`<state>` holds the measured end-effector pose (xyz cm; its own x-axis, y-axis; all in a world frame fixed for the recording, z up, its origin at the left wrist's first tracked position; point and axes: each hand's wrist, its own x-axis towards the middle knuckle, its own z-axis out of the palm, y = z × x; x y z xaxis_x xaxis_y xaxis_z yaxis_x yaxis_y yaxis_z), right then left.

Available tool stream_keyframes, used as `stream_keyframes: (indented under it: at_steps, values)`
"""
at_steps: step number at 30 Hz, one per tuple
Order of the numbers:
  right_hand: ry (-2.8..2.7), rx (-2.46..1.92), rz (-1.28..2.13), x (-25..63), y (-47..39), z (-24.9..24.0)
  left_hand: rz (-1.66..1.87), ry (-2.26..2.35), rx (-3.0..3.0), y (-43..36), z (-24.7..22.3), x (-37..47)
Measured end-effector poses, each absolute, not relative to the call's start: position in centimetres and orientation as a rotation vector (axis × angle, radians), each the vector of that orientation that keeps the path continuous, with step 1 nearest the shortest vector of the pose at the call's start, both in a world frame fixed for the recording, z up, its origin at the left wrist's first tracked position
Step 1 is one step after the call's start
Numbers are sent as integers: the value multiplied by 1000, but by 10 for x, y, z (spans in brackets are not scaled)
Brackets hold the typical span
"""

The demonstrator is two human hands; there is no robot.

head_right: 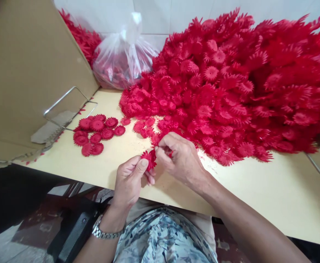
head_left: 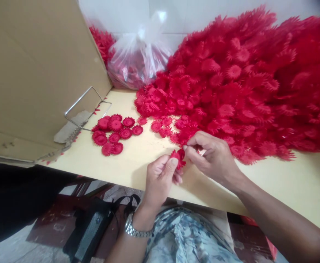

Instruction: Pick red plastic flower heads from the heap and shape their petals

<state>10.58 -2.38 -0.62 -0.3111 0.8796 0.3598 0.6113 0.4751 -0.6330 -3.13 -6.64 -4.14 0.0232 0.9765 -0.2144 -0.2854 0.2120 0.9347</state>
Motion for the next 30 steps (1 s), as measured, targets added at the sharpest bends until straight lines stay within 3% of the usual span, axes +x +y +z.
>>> stream_keyframes:
  at_steps: [10, 13, 20, 30]
  values:
    - [-2232, -1571, -438, 134, 10, -11, 1317, 1142, 665, -63, -38, -33]
    - [-2385, -1562, -547, 138, 11, -15, 1295, 1159, 619, -60, -38, -34]
    - [-2283, -1273, -154, 134, -4, -9, 1325, 1127, 596, -57, -36, -33]
    - [-2184, -973, 876, 105, -21, -3, 1320, 1165, 666, -61, -38, -30]
